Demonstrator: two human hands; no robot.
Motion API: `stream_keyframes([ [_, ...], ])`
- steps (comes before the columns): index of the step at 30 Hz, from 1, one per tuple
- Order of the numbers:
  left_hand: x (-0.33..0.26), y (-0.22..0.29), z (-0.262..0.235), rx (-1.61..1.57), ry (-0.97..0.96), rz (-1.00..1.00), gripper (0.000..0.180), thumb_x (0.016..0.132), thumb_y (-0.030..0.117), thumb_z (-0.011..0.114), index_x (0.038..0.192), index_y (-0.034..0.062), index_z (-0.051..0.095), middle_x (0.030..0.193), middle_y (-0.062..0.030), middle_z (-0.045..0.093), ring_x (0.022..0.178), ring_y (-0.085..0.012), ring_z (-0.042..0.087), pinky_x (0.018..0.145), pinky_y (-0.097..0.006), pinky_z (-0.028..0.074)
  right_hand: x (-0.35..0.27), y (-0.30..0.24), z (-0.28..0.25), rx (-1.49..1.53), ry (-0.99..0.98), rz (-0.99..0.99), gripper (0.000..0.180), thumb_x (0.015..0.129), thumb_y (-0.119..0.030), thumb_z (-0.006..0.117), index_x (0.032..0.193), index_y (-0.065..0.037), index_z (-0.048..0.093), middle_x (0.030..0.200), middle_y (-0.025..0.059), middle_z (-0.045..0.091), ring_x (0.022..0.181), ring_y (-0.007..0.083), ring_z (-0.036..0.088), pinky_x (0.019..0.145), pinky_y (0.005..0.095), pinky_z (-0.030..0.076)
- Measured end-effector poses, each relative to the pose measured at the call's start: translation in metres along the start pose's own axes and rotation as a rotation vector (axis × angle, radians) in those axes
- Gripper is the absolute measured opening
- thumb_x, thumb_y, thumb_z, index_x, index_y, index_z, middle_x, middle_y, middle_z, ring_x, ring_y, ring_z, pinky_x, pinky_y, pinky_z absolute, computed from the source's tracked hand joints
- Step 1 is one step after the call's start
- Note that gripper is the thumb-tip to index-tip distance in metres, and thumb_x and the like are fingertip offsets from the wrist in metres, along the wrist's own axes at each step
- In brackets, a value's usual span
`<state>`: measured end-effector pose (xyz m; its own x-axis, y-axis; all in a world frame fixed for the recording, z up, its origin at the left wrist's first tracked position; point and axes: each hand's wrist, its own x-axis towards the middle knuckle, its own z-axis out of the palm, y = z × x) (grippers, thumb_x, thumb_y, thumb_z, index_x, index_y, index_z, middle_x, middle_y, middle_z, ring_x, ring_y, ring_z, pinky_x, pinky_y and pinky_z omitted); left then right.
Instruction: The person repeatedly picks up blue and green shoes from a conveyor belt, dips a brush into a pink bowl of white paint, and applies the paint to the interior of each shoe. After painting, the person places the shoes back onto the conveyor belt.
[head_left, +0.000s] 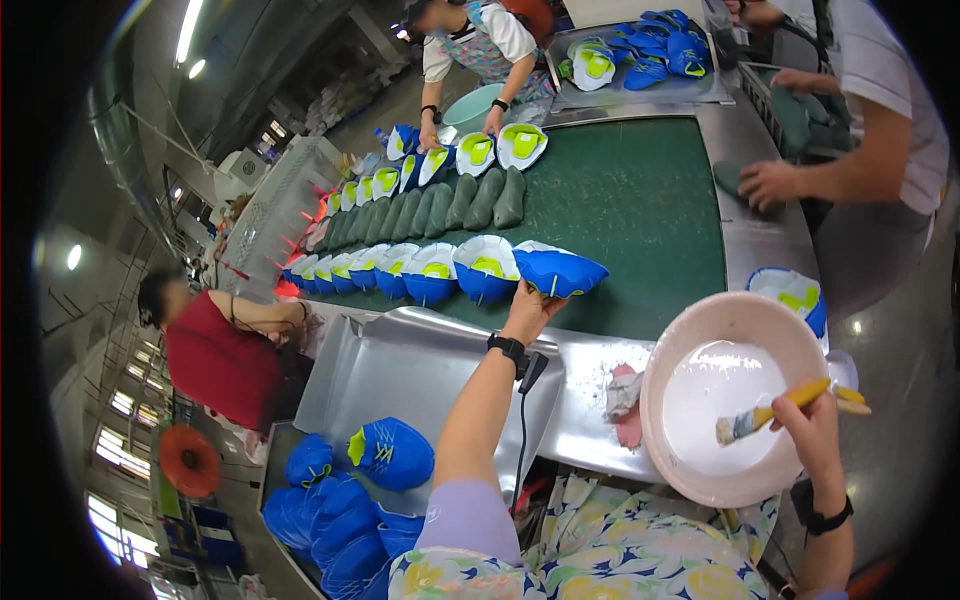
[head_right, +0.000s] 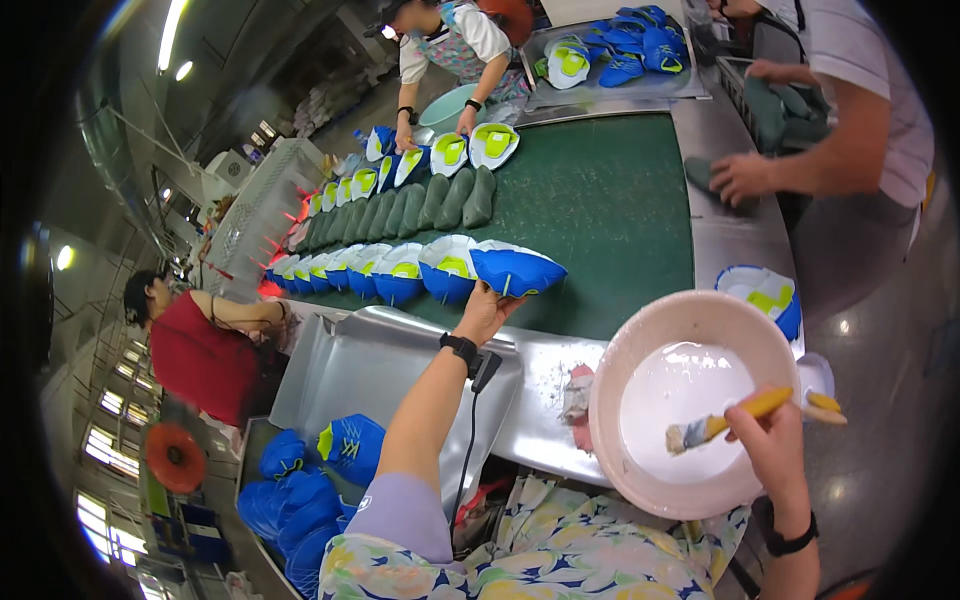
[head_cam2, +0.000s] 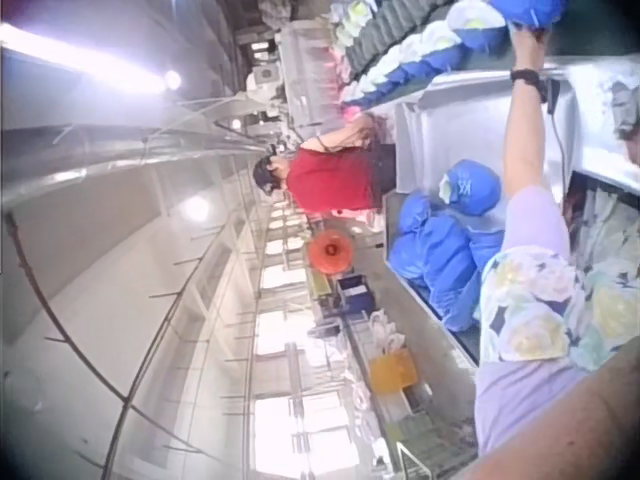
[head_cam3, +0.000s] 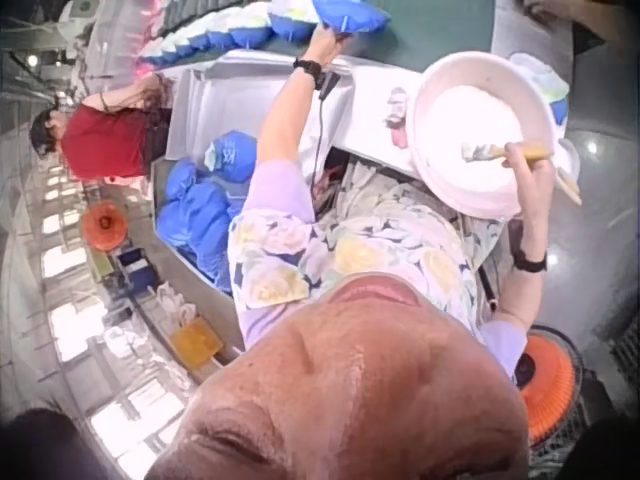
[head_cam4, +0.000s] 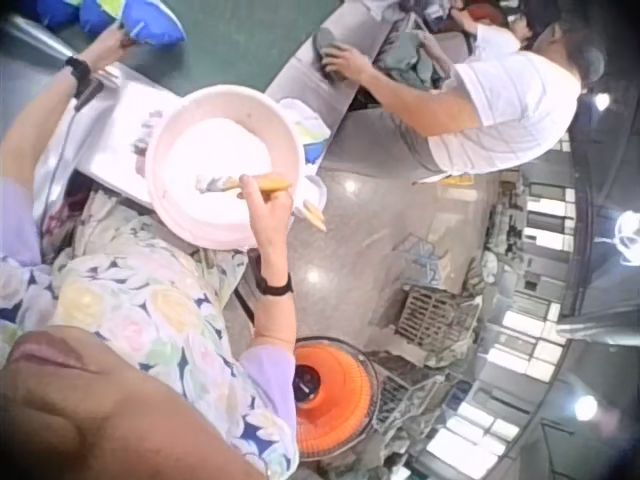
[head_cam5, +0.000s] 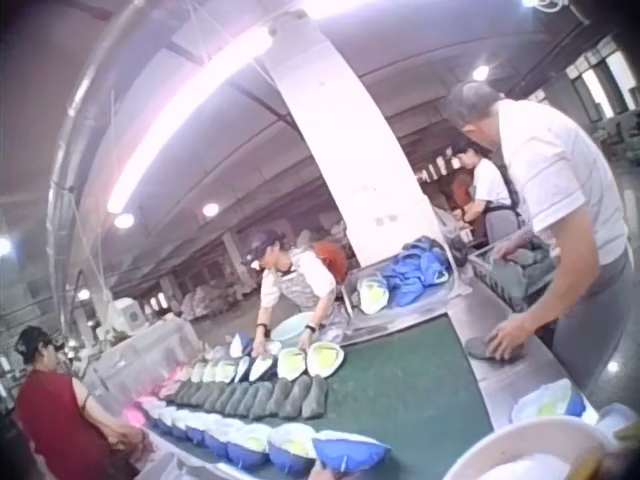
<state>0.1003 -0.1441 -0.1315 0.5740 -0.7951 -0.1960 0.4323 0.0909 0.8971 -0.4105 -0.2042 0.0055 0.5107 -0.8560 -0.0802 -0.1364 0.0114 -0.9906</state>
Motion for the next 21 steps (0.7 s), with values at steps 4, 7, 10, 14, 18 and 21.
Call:
stream_keyframes([
  [4, 0.055, -0.028, -0.037, 0.193, 0.203, -0.087, 0.049, 0.096, 0.0, 0.053, 0.142, 0.0134, 0.042, 0.131, -0.0126, 0.06, 0.113, -0.0288, 0.064, 0.098, -0.046, 0.055, -0.01, 0.003, 0.001, -0.035, 0.061, 0.06, 0.01, 0.089, -0.008, 0.068, 0.089, 0.0, 0.061, 0.078, 0.006, 0.064, 0.066, 0.0122, 0.064, 0.062, 0.0247, 0.051],
  [7, 0.063, -0.026, -0.119, 1.194, 0.479, 0.266, 0.049, 0.09, 0.002, 0.056, 0.138, 0.0078, 0.048, 0.123, -0.0186, 0.065, 0.112, -0.0336, 0.065, 0.098, -0.044, 0.052, -0.011, 0.01, 0.004, -0.011, 0.007, 0.074, 0.011, 0.089, -0.008, 0.067, 0.089, 0.0, 0.06, 0.079, 0.0069, 0.064, 0.065, 0.0123, 0.064, 0.062, 0.0247, 0.051],
  [10, 0.048, 0.008, -0.118, 1.331, 0.371, 0.302, 0.05, 0.083, 0.007, 0.058, 0.132, 0.002, 0.054, 0.115, -0.0282, 0.065, 0.117, -0.0441, 0.058, 0.099, -0.05, 0.047, -0.013, 0.019, -0.001, -0.085, 0.039, 0.058, 0.009, 0.091, -0.006, 0.064, 0.09, 0.0, 0.058, 0.081, 0.0057, 0.06, 0.066, 0.0119, 0.061, 0.064, 0.0247, 0.051],
  [14, -0.034, 0.093, -0.153, 1.365, 0.444, 0.503, 0.043, 0.084, 0.011, 0.062, 0.125, 0.0008, 0.06, 0.117, -0.0247, 0.066, 0.116, -0.0414, 0.059, 0.099, -0.048, 0.047, -0.015, 0.032, -0.01, -0.112, -0.009, 0.029, 0.011, 0.096, -0.008, 0.063, 0.097, 0.001, 0.057, 0.085, 0.0047, 0.055, 0.07, 0.0112, 0.058, 0.065, 0.0242, 0.05],
  [18, -0.2, 0.153, -0.262, 1.769, 0.385, 0.211, 0.077, 0.081, 0.045, 0.077, 0.14, 0.0003, 0.053, 0.135, -0.0236, 0.061, 0.129, -0.0399, 0.055, 0.106, -0.044, 0.045, -0.015, 0.028, -0.005, -0.125, -0.095, 0.038, 0.013, 0.096, -0.012, 0.064, 0.096, 0.0, 0.057, 0.085, 0.0034, 0.056, 0.072, 0.0113, 0.058, 0.066, 0.0243, 0.049],
  [21, -0.308, 0.122, -0.301, 1.818, 0.409, -0.873, 0.127, 0.056, 0.064, 0.088, 0.157, 0.0123, 0.033, 0.159, -0.0285, 0.029, 0.144, -0.0429, 0.037, 0.115, -0.046, 0.038, -0.013, 0.025, 0.002, -0.083, -0.138, 0.063, 0.014, 0.095, -0.012, 0.066, 0.095, -0.001, 0.058, 0.085, 0.0038, 0.058, 0.073, 0.0116, 0.059, 0.068, 0.0248, 0.049],
])
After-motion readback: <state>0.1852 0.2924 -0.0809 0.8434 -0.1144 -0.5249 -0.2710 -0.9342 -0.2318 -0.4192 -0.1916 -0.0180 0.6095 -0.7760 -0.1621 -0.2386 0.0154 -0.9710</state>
